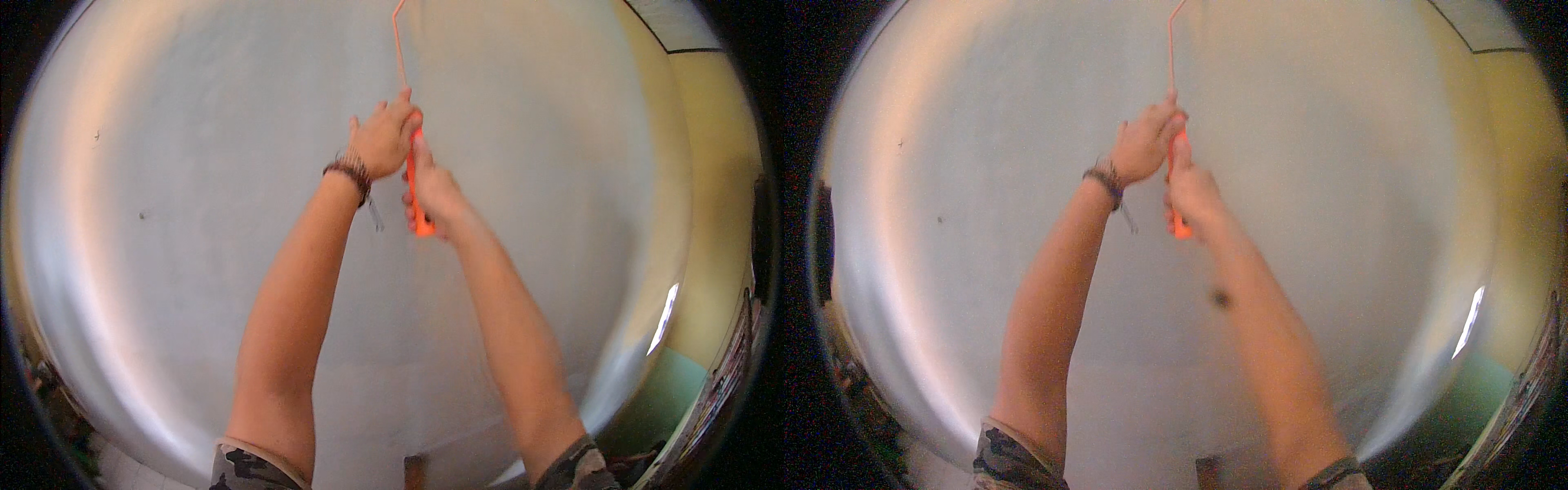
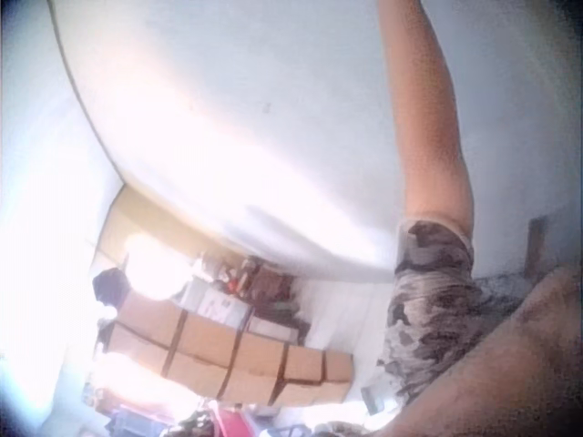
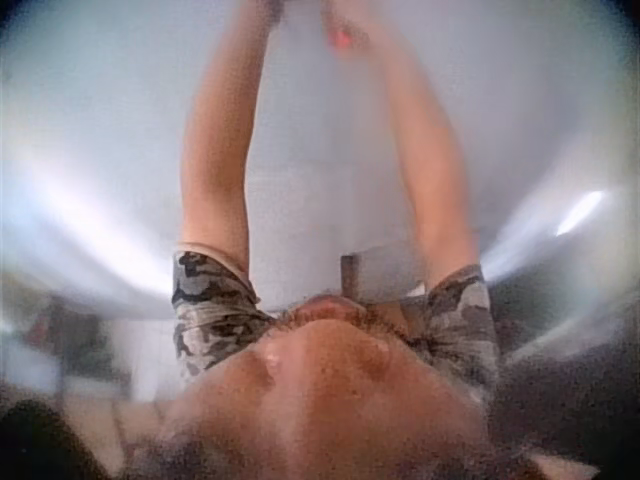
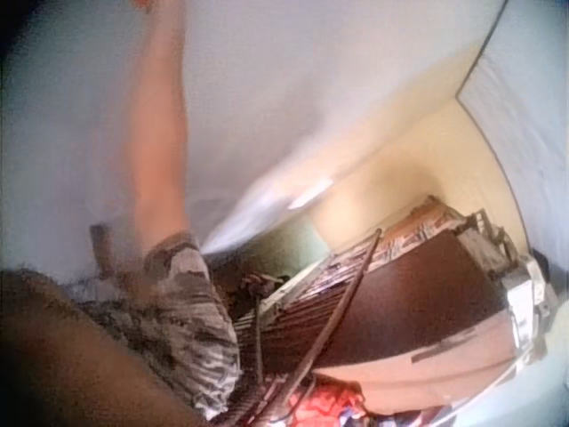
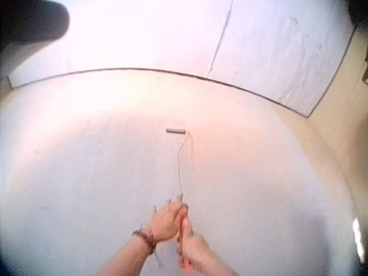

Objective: The person paints a ceiling with a roller, then pours paint from a can into a tray and carries the can to a balcony. The person pours the remaining paint onto the balcony floor.

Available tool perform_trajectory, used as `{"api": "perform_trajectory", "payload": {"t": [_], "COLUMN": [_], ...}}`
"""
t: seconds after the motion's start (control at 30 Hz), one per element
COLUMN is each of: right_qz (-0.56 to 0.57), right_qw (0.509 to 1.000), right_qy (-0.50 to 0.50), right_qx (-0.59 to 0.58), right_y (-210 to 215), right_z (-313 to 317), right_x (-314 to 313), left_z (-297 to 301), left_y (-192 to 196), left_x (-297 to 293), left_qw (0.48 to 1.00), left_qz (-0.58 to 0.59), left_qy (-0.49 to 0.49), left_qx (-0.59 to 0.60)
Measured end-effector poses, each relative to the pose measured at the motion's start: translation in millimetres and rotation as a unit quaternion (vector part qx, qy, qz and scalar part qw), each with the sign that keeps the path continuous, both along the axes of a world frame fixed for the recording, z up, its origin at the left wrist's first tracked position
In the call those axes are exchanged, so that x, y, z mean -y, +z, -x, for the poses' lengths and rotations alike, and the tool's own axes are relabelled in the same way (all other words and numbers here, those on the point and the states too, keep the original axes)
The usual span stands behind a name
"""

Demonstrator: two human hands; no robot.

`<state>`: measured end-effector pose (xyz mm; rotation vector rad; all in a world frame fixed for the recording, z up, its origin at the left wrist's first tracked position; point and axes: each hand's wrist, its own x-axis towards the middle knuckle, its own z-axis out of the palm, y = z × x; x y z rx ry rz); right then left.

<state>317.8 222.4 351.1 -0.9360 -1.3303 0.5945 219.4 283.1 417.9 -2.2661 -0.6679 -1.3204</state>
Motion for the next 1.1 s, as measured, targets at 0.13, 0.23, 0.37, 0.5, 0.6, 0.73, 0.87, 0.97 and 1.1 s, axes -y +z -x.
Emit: {"api": "perform_trajectory", "payload": {"t": [0.13,0.23,0.37,0.5,0.6,0.73,0.87,0.97,1.1], "right_qz": [0.001,0.01,0.038,0.004,0.007,0.059,-0.021,-0.006,-0.006], "right_qw": [0.999,0.999,0.998,0.998,0.997,0.997,1.0,1.0,0.999], "right_qy": [0.035,0.046,0.045,0.064,0.079,-0.011,-0.002,0.028,0.04], "right_qx": [0.001,-0.007,-0.007,-0.024,-0.019,0.038,0.015,-0.01,-0.022], "right_y": [61,50,6,52,33,-97,-193,-132,-75], "right_z": [-19,-25,-26,-18,-25,-26,-27,-28,-31], "right_x": [30,20,17,37,29,-8,32,57,51], "left_z": [-27,-32,-29,-24,-25,-19,-18,-24,-26], "left_y": [61,56,7,58,36,-103,-194,-129,-70], "left_x": [22,36,7,8,21,8,72,75,79], "left_qw": [0.999,0.999,0.998,0.995,0.992,0.994,0.997,0.991,0.994], "left_qz": [0.007,0.012,-0.024,-0.034,-0.099,-0.112,-0.059,-0.118,-0.08], "left_qy": [0.004,0.046,0.024,-0.089,0.063,0.014,0.035,0.062,0.075], "left_qx": [0.047,-0.01,-0.043,0.032,-0.035,0.003,-0.023,-0.011,-0.026]}}
